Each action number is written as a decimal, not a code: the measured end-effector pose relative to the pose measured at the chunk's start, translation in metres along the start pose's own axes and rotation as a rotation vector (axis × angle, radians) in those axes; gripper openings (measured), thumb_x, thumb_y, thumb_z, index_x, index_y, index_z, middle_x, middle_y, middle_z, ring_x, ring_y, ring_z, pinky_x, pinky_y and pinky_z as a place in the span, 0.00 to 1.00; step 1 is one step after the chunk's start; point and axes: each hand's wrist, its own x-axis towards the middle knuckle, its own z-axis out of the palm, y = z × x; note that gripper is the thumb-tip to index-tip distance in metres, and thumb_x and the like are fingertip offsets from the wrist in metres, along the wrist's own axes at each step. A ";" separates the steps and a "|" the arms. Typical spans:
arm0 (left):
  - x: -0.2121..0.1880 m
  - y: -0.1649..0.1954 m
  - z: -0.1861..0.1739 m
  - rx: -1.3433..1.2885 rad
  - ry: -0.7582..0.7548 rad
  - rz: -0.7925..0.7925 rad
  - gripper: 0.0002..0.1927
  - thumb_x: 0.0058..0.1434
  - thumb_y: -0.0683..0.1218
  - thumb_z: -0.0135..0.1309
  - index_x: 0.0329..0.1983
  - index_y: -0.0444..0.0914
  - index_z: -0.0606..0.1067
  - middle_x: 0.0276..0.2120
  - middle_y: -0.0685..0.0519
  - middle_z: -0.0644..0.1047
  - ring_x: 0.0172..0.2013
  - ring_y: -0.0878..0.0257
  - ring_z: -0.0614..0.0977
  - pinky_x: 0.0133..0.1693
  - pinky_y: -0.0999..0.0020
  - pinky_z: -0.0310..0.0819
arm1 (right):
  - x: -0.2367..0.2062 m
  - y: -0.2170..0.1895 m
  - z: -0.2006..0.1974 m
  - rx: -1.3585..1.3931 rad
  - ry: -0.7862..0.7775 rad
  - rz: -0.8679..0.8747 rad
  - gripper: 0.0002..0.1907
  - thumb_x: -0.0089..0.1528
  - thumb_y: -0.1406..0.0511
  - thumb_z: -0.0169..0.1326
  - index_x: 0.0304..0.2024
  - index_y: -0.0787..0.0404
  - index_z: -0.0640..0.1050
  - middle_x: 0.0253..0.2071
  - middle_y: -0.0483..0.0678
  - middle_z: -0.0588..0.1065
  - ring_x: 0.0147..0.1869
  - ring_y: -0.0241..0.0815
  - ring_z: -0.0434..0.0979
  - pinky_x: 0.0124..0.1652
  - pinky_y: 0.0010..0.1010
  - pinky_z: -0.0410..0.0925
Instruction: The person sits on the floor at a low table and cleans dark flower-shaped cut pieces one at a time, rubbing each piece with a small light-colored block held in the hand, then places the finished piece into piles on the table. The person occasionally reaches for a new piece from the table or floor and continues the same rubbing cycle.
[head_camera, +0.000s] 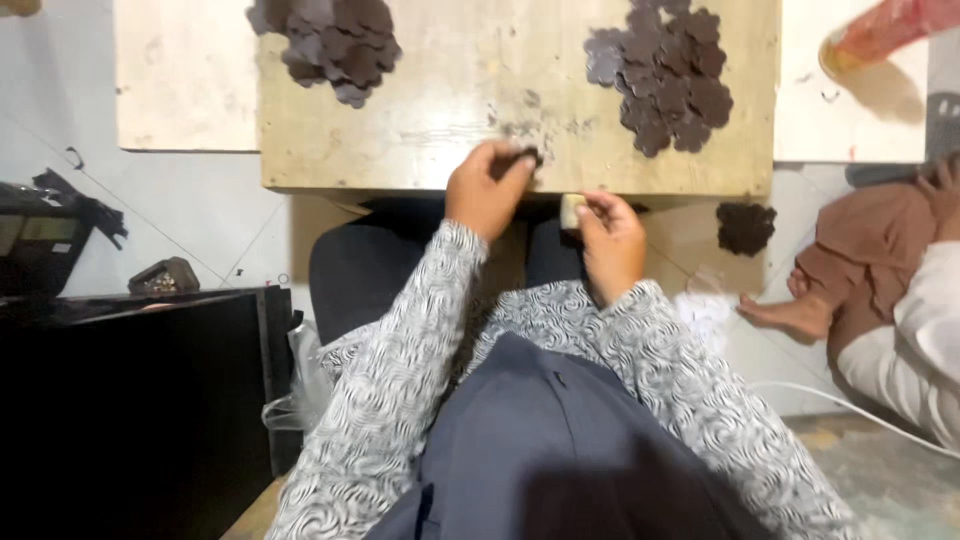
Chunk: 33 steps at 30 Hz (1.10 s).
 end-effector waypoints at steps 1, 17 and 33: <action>-0.007 -0.001 -0.003 -0.176 -0.059 -0.075 0.12 0.67 0.43 0.58 0.50 0.32 0.74 0.41 0.48 0.84 0.40 0.63 0.86 0.42 0.70 0.82 | -0.001 -0.004 0.001 0.059 0.000 0.012 0.11 0.68 0.72 0.55 0.53 0.67 0.76 0.45 0.46 0.77 0.46 0.31 0.77 0.47 0.24 0.73; -0.109 0.059 -0.027 -0.189 -0.227 0.049 0.13 0.70 0.36 0.47 0.56 0.29 0.74 0.46 0.52 0.81 0.48 0.68 0.81 0.51 0.75 0.76 | -0.072 -0.146 0.053 -0.793 -0.321 -0.865 0.13 0.62 0.77 0.59 0.48 0.62 0.80 0.48 0.52 0.78 0.52 0.53 0.79 0.53 0.39 0.72; -0.114 0.069 -0.082 -0.453 -0.197 0.013 0.14 0.73 0.37 0.45 0.58 0.28 0.73 0.48 0.51 0.80 0.49 0.67 0.81 0.52 0.72 0.76 | -0.075 -0.155 0.111 -0.853 -0.408 -0.890 0.14 0.59 0.75 0.61 0.47 0.63 0.81 0.48 0.54 0.78 0.54 0.57 0.79 0.54 0.40 0.72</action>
